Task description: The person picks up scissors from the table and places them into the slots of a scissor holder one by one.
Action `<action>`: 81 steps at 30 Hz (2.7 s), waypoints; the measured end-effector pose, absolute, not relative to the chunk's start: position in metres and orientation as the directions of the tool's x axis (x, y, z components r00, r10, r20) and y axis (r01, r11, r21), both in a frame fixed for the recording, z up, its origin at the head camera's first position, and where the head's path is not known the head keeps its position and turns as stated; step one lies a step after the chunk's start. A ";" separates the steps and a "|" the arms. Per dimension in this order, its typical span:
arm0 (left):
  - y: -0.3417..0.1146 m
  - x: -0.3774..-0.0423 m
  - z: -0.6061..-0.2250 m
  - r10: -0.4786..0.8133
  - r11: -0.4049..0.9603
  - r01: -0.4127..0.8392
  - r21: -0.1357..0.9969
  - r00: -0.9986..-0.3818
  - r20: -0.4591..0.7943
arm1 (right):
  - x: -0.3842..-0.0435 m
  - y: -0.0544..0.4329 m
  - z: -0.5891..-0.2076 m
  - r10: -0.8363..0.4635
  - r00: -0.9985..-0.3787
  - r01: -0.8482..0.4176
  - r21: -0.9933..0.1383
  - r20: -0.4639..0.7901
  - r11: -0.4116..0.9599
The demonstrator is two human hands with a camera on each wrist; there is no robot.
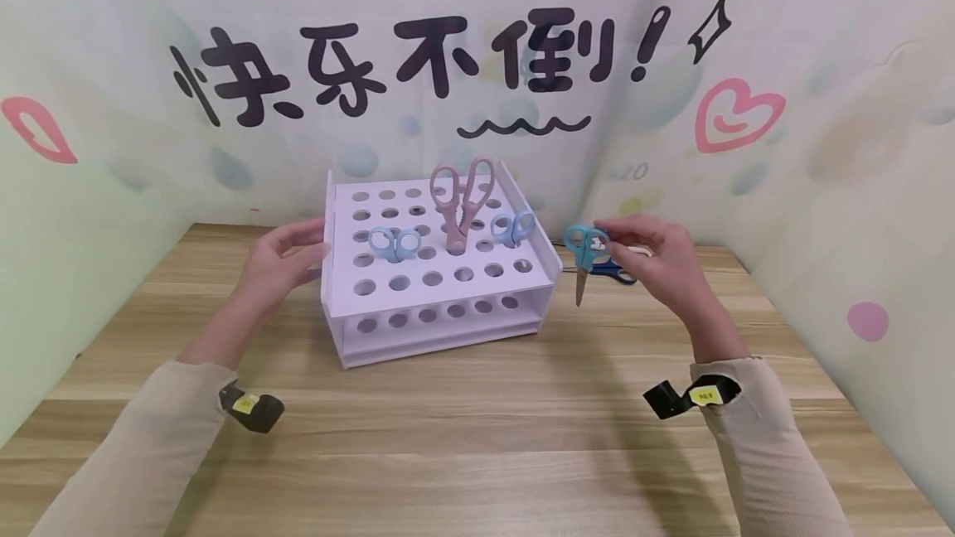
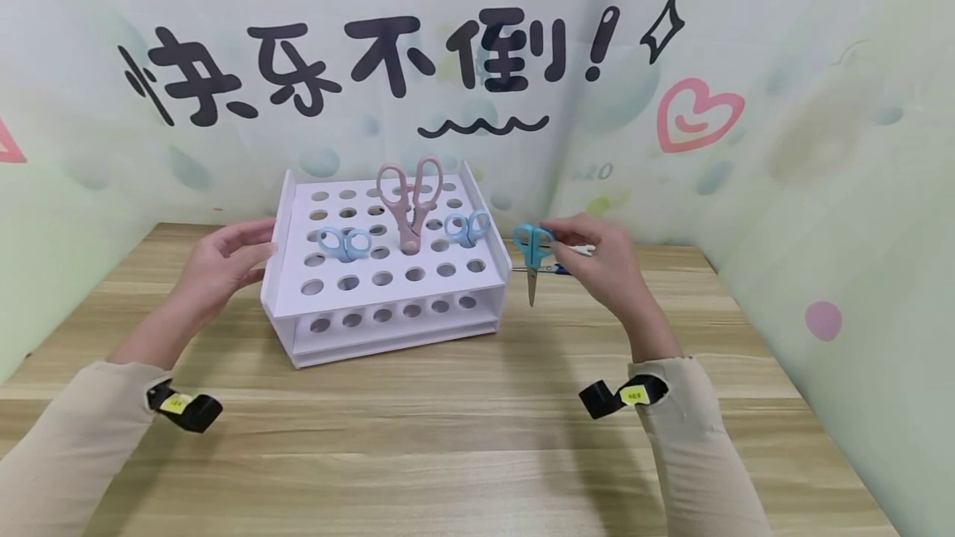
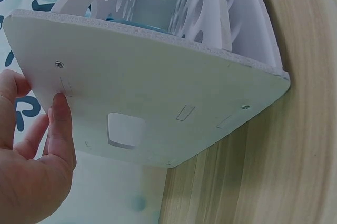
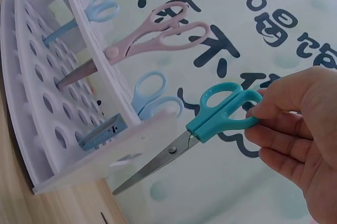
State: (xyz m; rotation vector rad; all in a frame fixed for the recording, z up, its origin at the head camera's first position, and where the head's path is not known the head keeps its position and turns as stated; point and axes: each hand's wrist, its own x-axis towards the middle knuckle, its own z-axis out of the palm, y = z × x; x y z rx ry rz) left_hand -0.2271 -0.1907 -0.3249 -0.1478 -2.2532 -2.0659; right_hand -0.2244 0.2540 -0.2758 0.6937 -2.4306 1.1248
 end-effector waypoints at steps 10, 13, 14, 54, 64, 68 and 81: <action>-0.190 -0.227 -0.325 0.015 0.072 0.127 0.989 -0.992 0.126 | -0.215 0.238 -0.263 -0.316 -0.759 -0.635 -0.542 0.569 0.550; -0.190 -0.227 -0.325 0.012 0.079 0.125 0.989 -0.992 0.124 | -0.214 0.233 -0.260 -0.336 -0.741 -0.659 -0.534 0.581 0.530; -0.190 -0.227 -0.325 0.012 0.079 0.123 0.989 -0.992 0.123 | -0.214 0.232 -0.259 -0.343 -0.736 -0.665 -0.529 0.584 0.527; -0.190 -0.229 -0.326 0.003 0.060 0.126 0.990 -0.992 0.126 | -0.253 0.199 -0.271 -0.225 -0.754 -0.634 -0.596 0.617 0.493; -0.190 -0.229 -0.326 0.004 0.041 0.129 0.991 -0.992 0.129 | -0.261 0.202 -0.285 -0.234 -0.816 -0.568 -0.656 0.529 0.497; -0.190 -0.229 -0.326 0.005 0.031 0.132 0.991 -0.991 0.132 | -0.264 0.205 -0.290 -0.233 -0.834 -0.546 -0.689 0.500 0.476; -0.190 -0.228 -0.326 0.004 0.072 0.130 0.989 -0.991 0.130 | -0.270 0.206 -0.300 -0.217 -0.856 -0.511 -0.706 0.469 0.490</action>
